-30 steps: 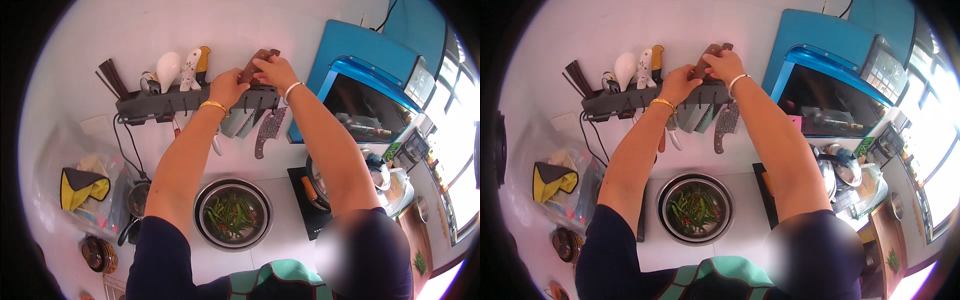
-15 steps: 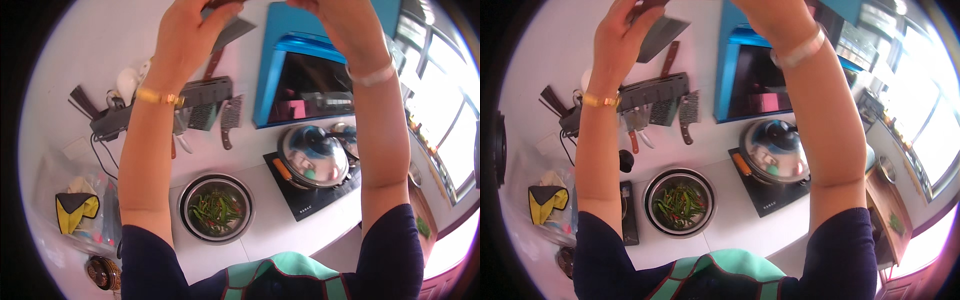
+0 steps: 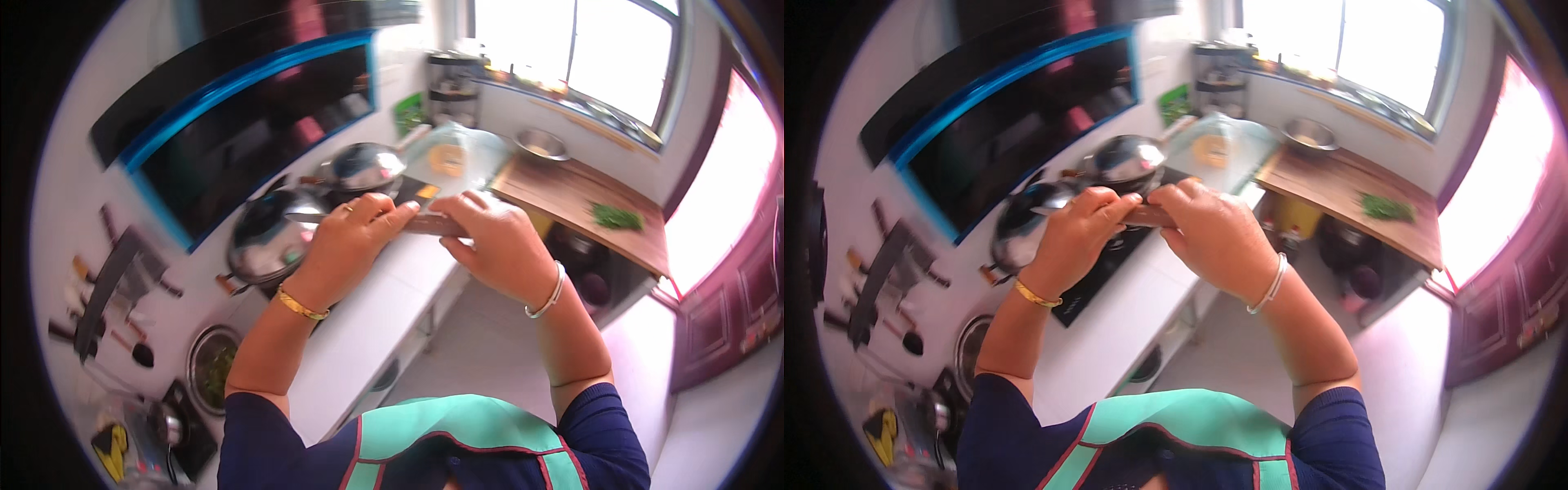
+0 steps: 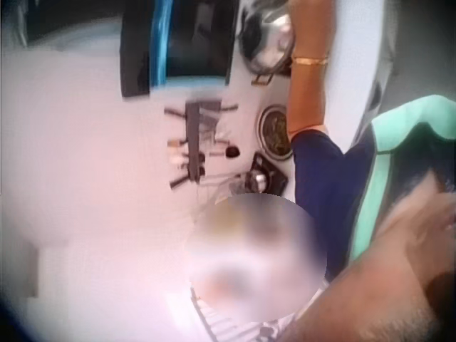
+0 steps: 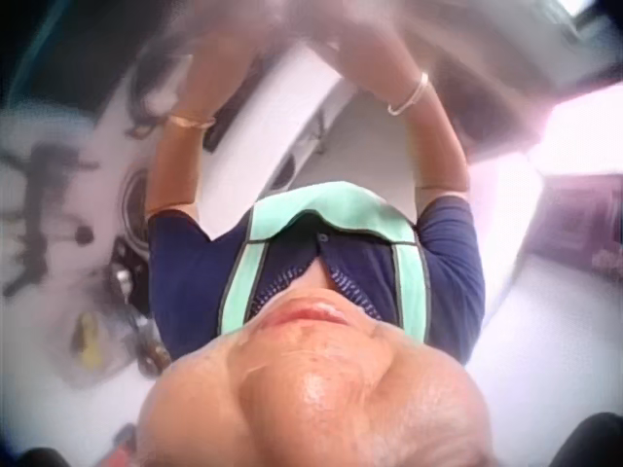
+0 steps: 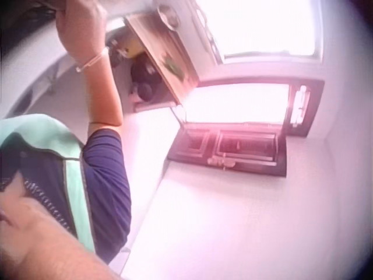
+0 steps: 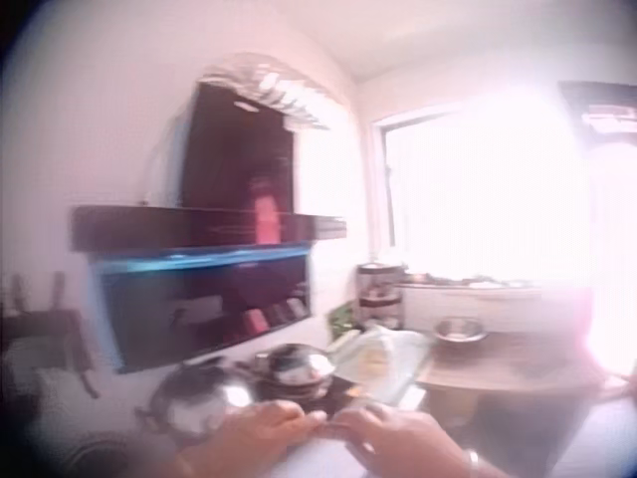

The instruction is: The person picks herbs from a container, washes their hands at an outdoor faucet, enters a kitchen, washes the herbs in a sink, and then chops the herbs on a wooden cutting board using a knife.

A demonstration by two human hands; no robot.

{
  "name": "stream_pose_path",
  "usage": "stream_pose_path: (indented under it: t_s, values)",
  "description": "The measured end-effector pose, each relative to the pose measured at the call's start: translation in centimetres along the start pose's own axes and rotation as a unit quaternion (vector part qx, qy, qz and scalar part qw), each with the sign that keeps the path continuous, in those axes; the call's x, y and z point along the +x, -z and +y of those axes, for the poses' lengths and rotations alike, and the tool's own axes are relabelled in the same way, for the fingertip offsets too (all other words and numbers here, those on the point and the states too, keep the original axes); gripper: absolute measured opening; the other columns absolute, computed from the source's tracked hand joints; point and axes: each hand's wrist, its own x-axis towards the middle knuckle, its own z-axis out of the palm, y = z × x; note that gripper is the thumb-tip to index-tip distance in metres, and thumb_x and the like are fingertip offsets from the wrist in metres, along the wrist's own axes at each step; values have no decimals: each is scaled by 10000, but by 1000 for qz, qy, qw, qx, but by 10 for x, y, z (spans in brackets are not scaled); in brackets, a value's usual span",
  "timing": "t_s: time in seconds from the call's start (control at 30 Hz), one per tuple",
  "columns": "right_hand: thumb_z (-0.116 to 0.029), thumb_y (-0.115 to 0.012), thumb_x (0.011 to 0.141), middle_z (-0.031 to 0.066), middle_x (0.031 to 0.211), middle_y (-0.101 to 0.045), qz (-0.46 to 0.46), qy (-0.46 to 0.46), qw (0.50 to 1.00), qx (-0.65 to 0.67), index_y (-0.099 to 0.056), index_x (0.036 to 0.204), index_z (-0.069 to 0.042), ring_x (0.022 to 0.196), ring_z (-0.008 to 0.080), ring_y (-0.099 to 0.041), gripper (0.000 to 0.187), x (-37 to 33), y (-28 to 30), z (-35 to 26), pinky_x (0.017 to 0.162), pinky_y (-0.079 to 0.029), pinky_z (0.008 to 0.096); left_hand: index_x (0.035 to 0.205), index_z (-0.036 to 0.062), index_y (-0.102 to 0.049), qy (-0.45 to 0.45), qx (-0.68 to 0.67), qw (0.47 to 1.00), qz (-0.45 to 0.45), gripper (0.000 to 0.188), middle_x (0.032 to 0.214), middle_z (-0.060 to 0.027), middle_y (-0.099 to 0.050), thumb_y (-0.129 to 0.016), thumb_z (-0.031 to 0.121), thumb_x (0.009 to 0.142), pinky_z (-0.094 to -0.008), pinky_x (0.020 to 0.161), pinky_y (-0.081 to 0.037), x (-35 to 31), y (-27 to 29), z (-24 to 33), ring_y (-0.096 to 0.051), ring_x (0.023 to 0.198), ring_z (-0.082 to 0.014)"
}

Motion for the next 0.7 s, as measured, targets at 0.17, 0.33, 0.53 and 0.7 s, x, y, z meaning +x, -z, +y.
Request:
stream_pose_path:
  t_s: [0.17,0.33,0.53,0.7]
  values:
    - [-154,-649,736,126,857,-593,-77,-144,969,-186,-537,924,-27,819,272,-623,253,-91,66,121,672,-514,372,1116,145,-643,-130,-110,985,-9,378,909,-44,-584,-632,57,749,-281,678,-508,112,-158,83,-608,778,-198]
    - [-123,-640,739,148,909,-603,-24,-277,939,-205,-485,1190,-8,840,282,-621,491,-178,89,247,697,-515,363,1122,152,-630,-219,-188,957,-41,381,951,-23,-572,-616,91,746,-290,703,-512,200,-302,154,-609,834,-179]
    - [-75,-607,731,171,916,-599,-18,-390,907,-158,-413,1294,-56,829,325,-612,596,-248,138,415,712,-507,401,899,108,-588,-319,-259,910,-59,182,866,-36,-511,-588,108,717,-323,714,-495,318,-473,232,-587,804,-192]
    - [-77,-597,739,152,1055,-611,54,-508,847,-149,-454,1241,-101,915,346,-600,522,-283,183,547,767,-499,420,899,125,-582,-374,-317,868,-77,164,898,-35,-529,-586,134,735,-337,747,-498,430,-603,285,-593,842,-210]
